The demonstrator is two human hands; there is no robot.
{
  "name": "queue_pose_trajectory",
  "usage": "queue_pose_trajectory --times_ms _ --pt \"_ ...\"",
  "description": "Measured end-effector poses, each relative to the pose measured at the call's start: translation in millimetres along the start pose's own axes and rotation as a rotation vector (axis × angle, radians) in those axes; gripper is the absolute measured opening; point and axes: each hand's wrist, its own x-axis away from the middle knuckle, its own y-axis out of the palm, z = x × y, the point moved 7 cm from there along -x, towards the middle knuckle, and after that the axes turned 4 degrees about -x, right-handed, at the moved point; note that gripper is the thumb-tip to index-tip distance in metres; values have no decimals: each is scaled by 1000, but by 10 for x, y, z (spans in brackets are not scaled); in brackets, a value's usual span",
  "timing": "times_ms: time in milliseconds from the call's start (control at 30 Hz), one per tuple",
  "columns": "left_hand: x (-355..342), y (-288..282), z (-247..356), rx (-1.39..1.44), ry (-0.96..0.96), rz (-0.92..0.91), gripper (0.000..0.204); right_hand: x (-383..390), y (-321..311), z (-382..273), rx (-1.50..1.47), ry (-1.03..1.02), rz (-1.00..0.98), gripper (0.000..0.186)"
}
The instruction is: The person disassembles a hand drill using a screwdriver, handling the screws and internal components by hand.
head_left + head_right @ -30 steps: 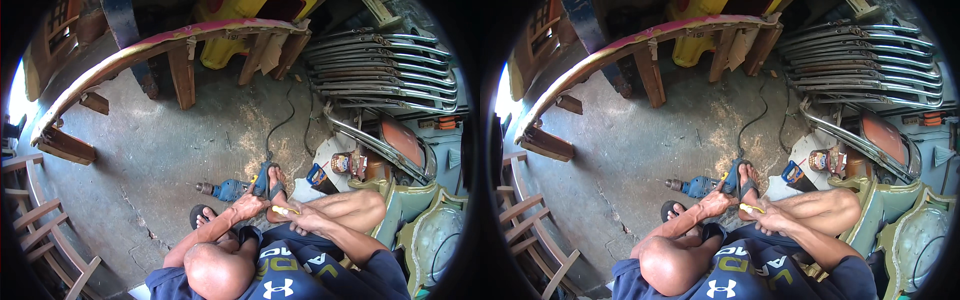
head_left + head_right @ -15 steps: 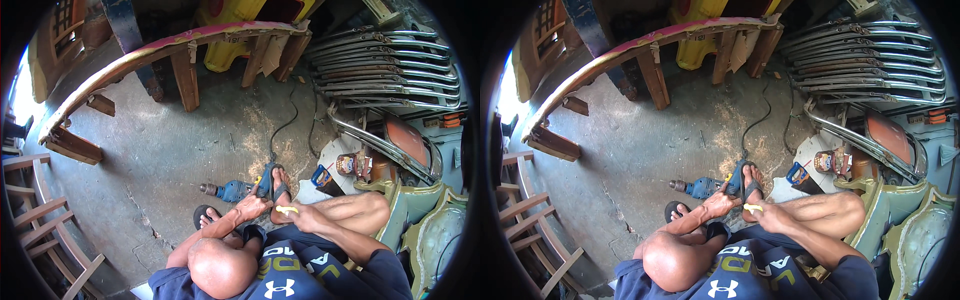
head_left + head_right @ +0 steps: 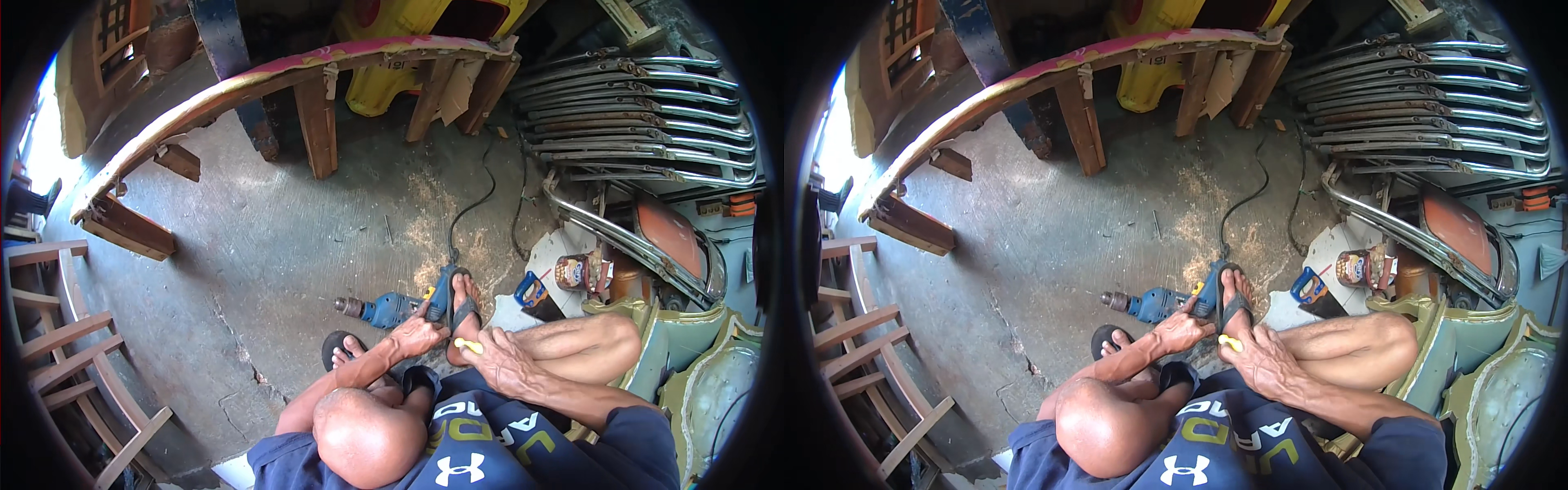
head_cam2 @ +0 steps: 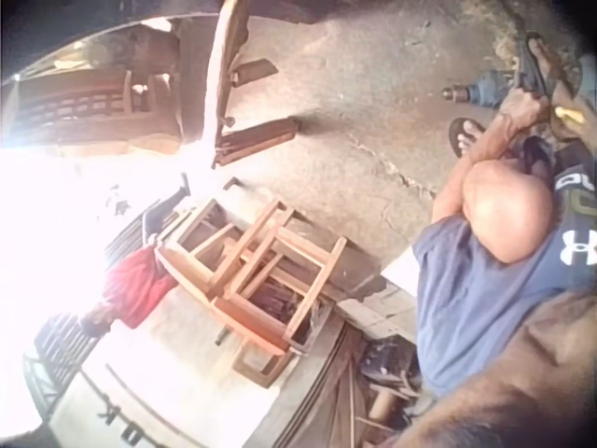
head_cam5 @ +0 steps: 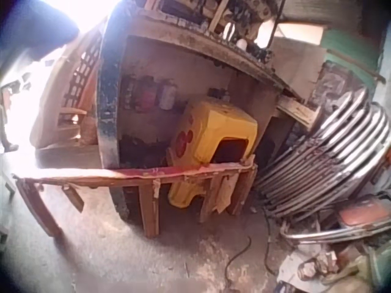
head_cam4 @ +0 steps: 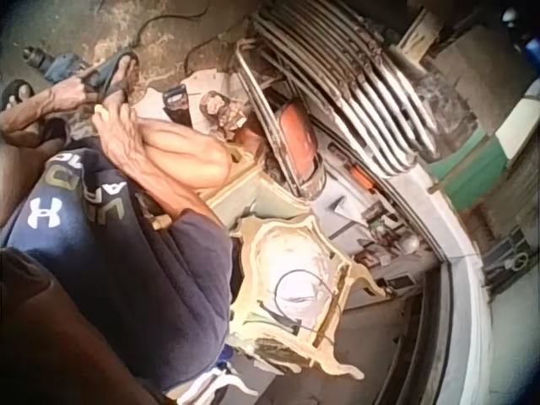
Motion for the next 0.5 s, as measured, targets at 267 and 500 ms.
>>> queue_pose_trajectory --times_ms 267,500 --pt "48 126 -114 28 15 213 24 70 -5 178 -934 713 -377 40" --pt "-119 15 -10 -18 26 150 19 143 114 150 -108 -27 124 61"
